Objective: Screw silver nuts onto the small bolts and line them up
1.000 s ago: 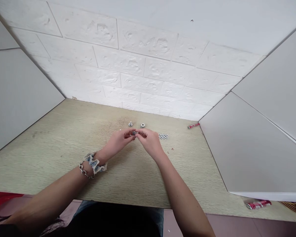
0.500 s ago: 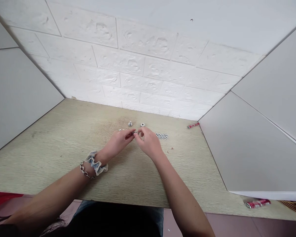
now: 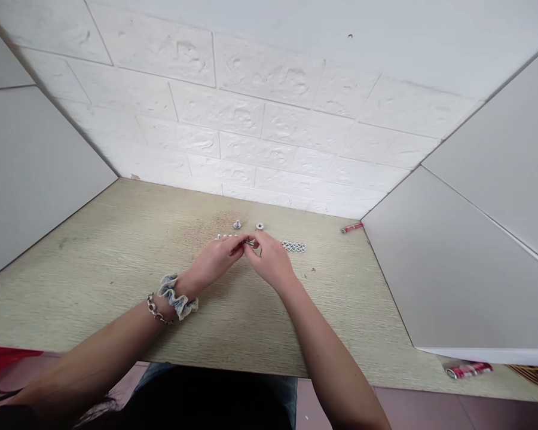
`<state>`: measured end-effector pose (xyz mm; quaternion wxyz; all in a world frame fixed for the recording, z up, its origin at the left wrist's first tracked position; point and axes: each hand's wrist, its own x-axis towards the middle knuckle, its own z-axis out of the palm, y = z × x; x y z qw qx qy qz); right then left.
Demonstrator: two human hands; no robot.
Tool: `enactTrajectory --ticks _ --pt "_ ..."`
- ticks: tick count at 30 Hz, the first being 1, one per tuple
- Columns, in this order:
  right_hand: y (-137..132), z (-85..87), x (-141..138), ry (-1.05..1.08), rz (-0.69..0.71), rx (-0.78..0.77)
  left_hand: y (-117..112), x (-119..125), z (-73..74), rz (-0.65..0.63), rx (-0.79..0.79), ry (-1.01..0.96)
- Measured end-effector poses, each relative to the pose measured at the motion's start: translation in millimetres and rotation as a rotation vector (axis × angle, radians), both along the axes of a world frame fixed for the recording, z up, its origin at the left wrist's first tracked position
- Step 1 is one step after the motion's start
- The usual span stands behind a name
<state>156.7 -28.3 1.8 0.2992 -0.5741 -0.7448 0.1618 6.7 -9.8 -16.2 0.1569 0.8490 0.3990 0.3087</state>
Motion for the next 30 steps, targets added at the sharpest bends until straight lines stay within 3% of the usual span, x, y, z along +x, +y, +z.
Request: enactTrajectory --ticks 5,12,17,30 --pt "-0.5 1.5 1.2 -0.103 0.002 0.002 -0.6 0.1 -0.8 0.025 0.039 -0.013" --pt "-1.4 1.2 -0.3 -0.004 -0.016 0.015 -1.6 0.1 0.8 0.007 0.039 -0.01" --pt "-1.9 2.0 -0.3 -0.097 -0.022 0.026 -0.6 0.5 -1.0 0.025 0.065 0.0" --pt "-2.9 2.6 -1.3 -0.042 -0.022 0.012 -1.1 0.2 0.9 0.041 0.094 -0.005"
